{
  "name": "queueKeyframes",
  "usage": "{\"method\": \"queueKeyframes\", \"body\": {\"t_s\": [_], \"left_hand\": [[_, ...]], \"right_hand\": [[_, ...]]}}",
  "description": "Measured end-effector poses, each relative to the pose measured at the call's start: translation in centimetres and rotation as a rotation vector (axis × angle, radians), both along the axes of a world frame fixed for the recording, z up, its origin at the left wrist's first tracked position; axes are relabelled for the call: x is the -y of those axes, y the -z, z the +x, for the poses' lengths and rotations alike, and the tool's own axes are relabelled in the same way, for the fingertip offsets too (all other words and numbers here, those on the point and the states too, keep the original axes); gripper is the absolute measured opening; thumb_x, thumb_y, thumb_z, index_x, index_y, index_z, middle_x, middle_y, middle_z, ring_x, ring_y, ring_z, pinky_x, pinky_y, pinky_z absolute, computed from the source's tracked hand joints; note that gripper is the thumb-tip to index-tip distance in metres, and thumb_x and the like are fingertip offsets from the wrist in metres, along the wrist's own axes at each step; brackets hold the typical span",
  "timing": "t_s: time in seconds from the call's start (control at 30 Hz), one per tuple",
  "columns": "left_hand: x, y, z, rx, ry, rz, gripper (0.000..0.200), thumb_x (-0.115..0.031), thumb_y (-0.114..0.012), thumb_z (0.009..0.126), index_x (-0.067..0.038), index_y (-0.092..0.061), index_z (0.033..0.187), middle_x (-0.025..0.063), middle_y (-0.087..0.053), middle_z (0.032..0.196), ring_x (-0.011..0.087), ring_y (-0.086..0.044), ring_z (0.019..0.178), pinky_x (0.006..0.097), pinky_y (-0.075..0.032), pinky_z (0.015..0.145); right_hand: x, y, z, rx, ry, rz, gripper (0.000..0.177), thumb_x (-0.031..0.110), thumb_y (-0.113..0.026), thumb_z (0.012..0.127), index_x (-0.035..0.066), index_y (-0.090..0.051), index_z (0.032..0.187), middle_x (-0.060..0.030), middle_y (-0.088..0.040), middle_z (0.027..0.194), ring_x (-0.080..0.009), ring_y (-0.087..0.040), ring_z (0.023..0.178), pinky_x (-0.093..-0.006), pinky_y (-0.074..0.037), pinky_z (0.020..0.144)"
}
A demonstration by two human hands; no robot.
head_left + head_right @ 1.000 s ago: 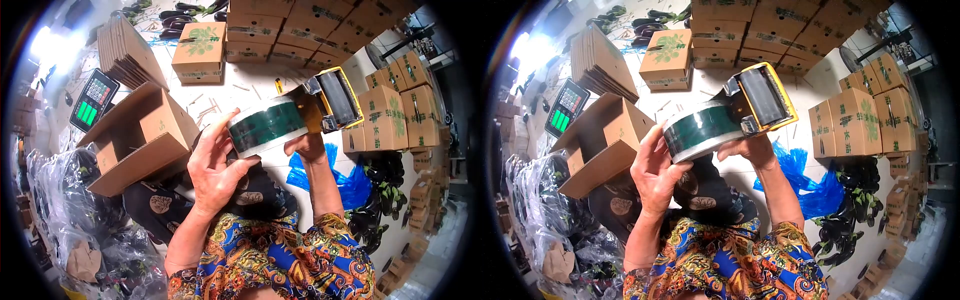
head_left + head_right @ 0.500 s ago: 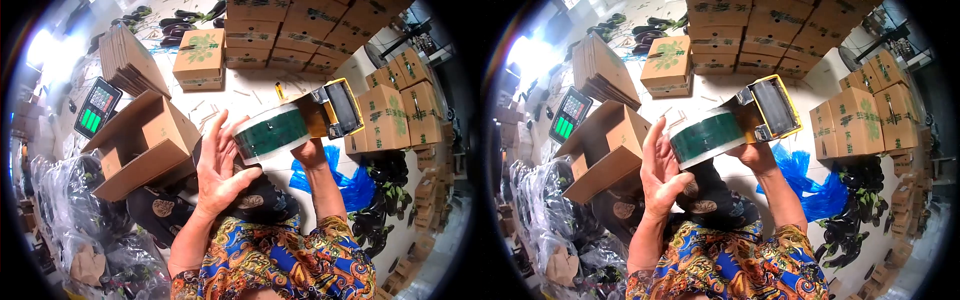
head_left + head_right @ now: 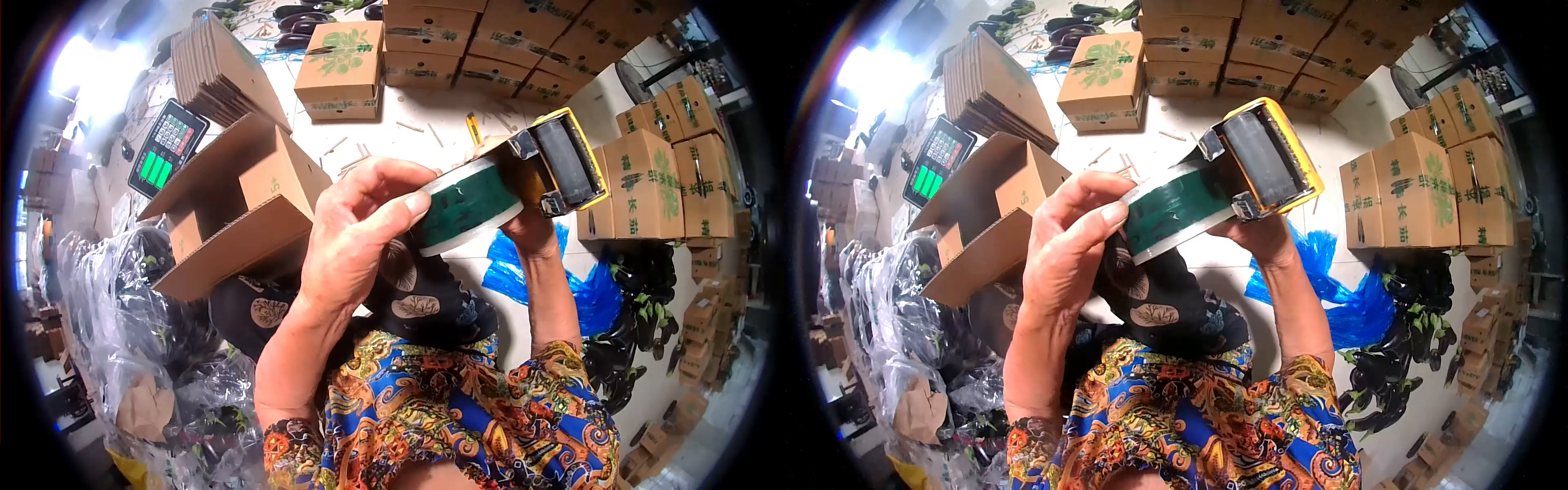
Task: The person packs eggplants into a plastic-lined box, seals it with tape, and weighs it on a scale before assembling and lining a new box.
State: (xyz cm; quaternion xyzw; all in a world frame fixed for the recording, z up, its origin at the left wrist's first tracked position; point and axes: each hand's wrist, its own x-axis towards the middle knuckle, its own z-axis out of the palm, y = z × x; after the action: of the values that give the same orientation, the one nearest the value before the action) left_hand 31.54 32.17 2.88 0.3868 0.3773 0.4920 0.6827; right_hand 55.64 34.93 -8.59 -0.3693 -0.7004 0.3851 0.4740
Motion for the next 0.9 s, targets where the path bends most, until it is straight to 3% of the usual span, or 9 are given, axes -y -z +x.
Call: {"method": "queueKeyframes", "body": {"t_s": [0.07,0.17,0.3,0.37,0.4,0.5,0.53,0.67,0.9], "left_hand": [[-0.5,0.3,-0.2,0.016,0.039,-0.019,0.020,-0.008,-0.068,0.084,0.000,-0.066,0.102,0.0030,-0.064,0.091,0.0079,-0.056,0.084,0.0236,-0.045,0.080],[-0.7,0.4,0.0,0.089,0.057,-0.058,0.015,-0.005,-0.069,0.081,-0.001,-0.065,0.095,0.0020,-0.063,0.088,0.0078,-0.055,0.081,0.0231,-0.044,0.079],[-0.7,0.8,0.0,0.098,0.055,-0.064,0.014,-0.003,-0.070,0.080,-0.001,-0.065,0.092,0.0020,-0.062,0.087,0.0078,-0.055,0.081,0.0228,-0.044,0.078],[-0.7,0.9,0.1,0.104,0.055,-0.073,0.013,-0.003,-0.071,0.079,-0.001,-0.065,0.091,0.0018,-0.062,0.086,0.0077,-0.055,0.080,0.0226,-0.044,0.077],[-0.7,0.9,0.2,0.109,0.058,-0.076,0.012,-0.003,-0.071,0.080,-0.002,-0.064,0.090,0.0017,-0.062,0.086,0.0077,-0.055,0.080,0.0226,-0.044,0.077],[-0.6,1.2,0.1,0.137,0.066,-0.078,0.011,-0.004,-0.071,0.080,-0.002,-0.064,0.089,0.0012,-0.062,0.086,0.0075,-0.055,0.081,0.0225,-0.043,0.077],[-0.6,1.4,0.1,0.148,0.069,-0.077,0.010,-0.005,-0.071,0.081,-0.002,-0.064,0.088,0.0010,-0.062,0.086,0.0075,-0.055,0.081,0.0225,-0.043,0.077],[-0.4,1.5,-0.2,0.219,0.088,-0.058,0.012,-0.007,-0.071,0.082,-0.002,-0.065,0.091,0.0051,-0.065,0.093,0.0092,-0.056,0.084,0.0239,-0.044,0.081],[-0.1,1.0,-0.7,0.178,0.069,-0.030,0.013,-0.003,-0.070,0.082,0.000,-0.066,0.094,0.0098,-0.068,0.101,0.0124,-0.060,0.091,0.0285,-0.047,0.088]], "right_hand": [[-0.1,0.2,-0.1,-0.364,-0.101,-0.156,0.060,0.043,-0.068,0.088,0.000,-0.050,0.127,-0.0133,-0.057,0.119,-0.0270,-0.059,0.113,-0.0415,-0.048,0.100],[-0.5,0.8,0.5,-0.607,-0.073,-0.378,0.070,0.055,-0.069,0.082,-0.004,-0.053,0.118,-0.0144,-0.059,0.108,-0.0291,-0.059,0.111,-0.0441,-0.050,0.097],[-0.4,0.5,0.5,-0.545,-0.046,-0.361,0.073,0.059,-0.068,0.081,-0.005,-0.055,0.114,-0.0145,-0.059,0.105,-0.0280,-0.060,0.108,-0.0427,-0.051,0.096],[-0.2,1.1,1.3,-0.585,-0.102,-0.428,0.071,0.044,-0.076,0.074,0.000,-0.052,0.123,-0.0121,-0.058,0.116,-0.0257,-0.057,0.113,-0.0404,-0.048,0.100],[0.0,1.4,1.8,-0.667,-0.188,-0.483,0.079,0.029,-0.084,0.067,0.004,-0.049,0.132,-0.0096,-0.056,0.126,-0.0236,-0.055,0.119,-0.0389,-0.045,0.104],[-0.1,3.0,2.7,-0.426,-0.184,-0.311,0.094,0.018,-0.093,0.061,0.009,-0.046,0.142,-0.0075,-0.054,0.138,-0.0219,-0.053,0.124,-0.0374,-0.043,0.108],[0.0,3.2,2.6,-0.321,-0.139,-0.221,0.093,0.019,-0.092,0.062,0.009,-0.046,0.141,-0.0075,-0.054,0.138,-0.0219,-0.053,0.124,-0.0375,-0.043,0.107],[0.2,0.5,1.9,-0.666,-0.262,-0.502,0.091,0.020,-0.091,0.064,0.009,-0.045,0.142,-0.0077,-0.053,0.139,-0.0226,-0.054,0.123,-0.0377,-0.044,0.107],[0.2,0.5,1.7,-0.660,-0.268,-0.450,0.096,0.023,-0.093,0.060,0.012,-0.045,0.142,-0.0068,-0.053,0.140,-0.0223,-0.049,0.129,-0.0380,-0.038,0.111]]}}
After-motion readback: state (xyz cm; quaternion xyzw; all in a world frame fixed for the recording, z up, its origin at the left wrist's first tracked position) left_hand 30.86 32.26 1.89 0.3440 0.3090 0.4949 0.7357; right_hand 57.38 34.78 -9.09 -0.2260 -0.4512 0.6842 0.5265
